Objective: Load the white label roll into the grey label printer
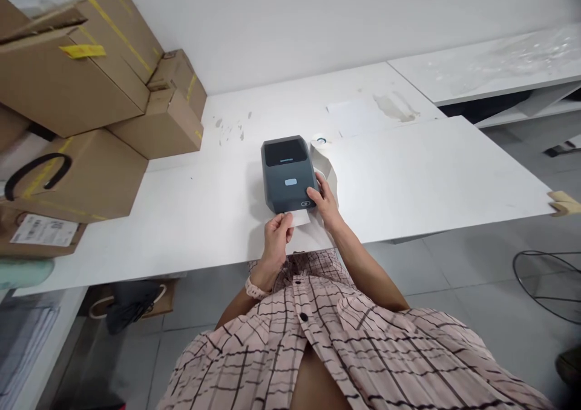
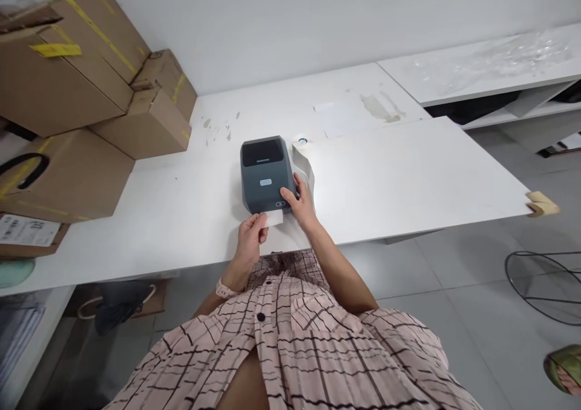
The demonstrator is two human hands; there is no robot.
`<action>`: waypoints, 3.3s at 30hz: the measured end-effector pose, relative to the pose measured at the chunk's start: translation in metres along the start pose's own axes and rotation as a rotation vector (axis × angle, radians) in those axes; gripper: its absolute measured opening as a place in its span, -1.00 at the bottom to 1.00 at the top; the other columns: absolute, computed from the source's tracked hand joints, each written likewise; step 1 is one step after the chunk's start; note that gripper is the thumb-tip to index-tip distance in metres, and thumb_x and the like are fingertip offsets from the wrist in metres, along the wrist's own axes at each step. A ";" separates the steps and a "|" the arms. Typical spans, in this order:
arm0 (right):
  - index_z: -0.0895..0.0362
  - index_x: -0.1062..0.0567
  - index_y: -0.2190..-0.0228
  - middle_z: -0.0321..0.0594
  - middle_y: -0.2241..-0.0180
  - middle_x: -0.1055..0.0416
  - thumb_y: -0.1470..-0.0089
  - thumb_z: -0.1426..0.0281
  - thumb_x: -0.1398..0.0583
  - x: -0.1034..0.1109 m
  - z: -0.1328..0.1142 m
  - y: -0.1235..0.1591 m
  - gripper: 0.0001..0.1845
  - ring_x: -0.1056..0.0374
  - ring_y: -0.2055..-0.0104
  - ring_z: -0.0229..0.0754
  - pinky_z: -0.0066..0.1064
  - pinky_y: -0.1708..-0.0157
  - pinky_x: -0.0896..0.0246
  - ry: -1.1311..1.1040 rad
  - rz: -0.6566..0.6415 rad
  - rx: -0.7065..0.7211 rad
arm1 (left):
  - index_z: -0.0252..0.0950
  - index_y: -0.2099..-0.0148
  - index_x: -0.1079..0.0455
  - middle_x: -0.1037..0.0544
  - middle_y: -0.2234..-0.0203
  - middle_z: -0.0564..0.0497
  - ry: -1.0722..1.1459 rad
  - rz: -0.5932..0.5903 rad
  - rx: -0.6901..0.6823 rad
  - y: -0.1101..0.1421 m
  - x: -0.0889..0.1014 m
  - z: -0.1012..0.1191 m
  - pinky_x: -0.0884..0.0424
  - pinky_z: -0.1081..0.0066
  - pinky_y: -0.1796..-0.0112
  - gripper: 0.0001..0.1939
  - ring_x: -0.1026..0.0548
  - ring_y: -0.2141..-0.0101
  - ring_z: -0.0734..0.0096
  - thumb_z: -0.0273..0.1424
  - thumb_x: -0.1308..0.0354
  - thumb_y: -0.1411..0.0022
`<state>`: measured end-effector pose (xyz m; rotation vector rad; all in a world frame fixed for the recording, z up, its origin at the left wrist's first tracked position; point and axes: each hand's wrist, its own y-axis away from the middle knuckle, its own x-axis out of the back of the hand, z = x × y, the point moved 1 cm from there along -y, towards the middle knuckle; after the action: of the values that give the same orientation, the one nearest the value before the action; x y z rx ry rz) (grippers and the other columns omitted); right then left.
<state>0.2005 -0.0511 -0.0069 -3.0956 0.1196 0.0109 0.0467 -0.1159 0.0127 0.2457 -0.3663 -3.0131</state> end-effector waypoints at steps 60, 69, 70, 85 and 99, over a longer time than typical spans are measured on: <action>0.11 -0.64 0.17 -0.10 0.21 -0.67 0.01 0.58 -0.27 -0.052 -0.072 -0.141 -0.67 -0.59 0.15 0.03 -0.19 0.00 -0.37 1.400 -0.934 0.426 | -0.13 -0.44 -0.11 -0.10 -0.48 -0.05 -0.595 0.116 -0.534 -0.109 0.008 0.039 -0.06 -0.07 -0.41 -0.21 0.01 -0.48 0.12 -0.67 0.03 -0.20; 0.03 -0.54 -0.08 -0.21 0.04 -0.59 -0.09 0.18 -0.33 0.011 -0.118 -0.130 -0.48 -0.50 0.07 -0.12 -0.30 0.08 -0.40 0.614 -1.239 0.349 | -0.09 -0.43 -0.15 -0.17 -0.46 0.04 -0.543 0.127 -0.532 -0.111 0.011 0.037 -0.01 -0.04 -0.44 -0.23 0.00 -0.48 0.15 -0.63 -0.01 -0.21; 0.03 -0.53 -0.07 -0.18 0.01 -0.58 -0.08 0.11 -0.33 0.031 -0.119 -0.123 -0.46 -0.49 0.03 -0.09 -0.26 0.03 -0.39 0.535 -1.188 0.355 | -0.09 -0.42 -0.15 -0.17 -0.46 0.03 -0.541 0.129 -0.528 -0.110 0.011 0.038 0.00 -0.04 -0.44 -0.24 -0.01 -0.48 0.14 -0.62 -0.01 -0.22; 0.05 -0.49 0.23 -0.20 0.19 -0.54 0.29 0.30 -0.43 0.178 -0.002 -0.110 -0.51 -0.43 0.23 -0.12 -0.12 0.12 -0.41 0.267 -0.310 -0.112 | -0.07 -0.39 -0.22 -0.14 -0.47 0.01 -0.572 0.129 -0.511 -0.108 0.013 0.040 0.03 -0.04 -0.44 -0.31 -0.04 -0.47 0.13 -0.58 -0.03 -0.25; 0.05 -0.32 -0.27 0.11 -0.35 -0.26 0.27 0.46 -0.46 0.105 -0.044 -0.197 0.02 -0.20 -0.37 0.18 0.10 -0.30 -0.14 0.581 -0.472 -0.019 | -0.09 -0.38 -0.23 0.03 -0.52 -0.05 -0.529 0.124 -0.500 -0.108 0.013 0.039 -0.02 0.00 -0.42 -0.34 0.07 -0.49 0.10 -0.57 -0.06 -0.27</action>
<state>0.3204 0.1354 0.0443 -2.9508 -0.5910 -0.8949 0.0189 -0.0039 0.0216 -0.5910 0.3326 -2.8756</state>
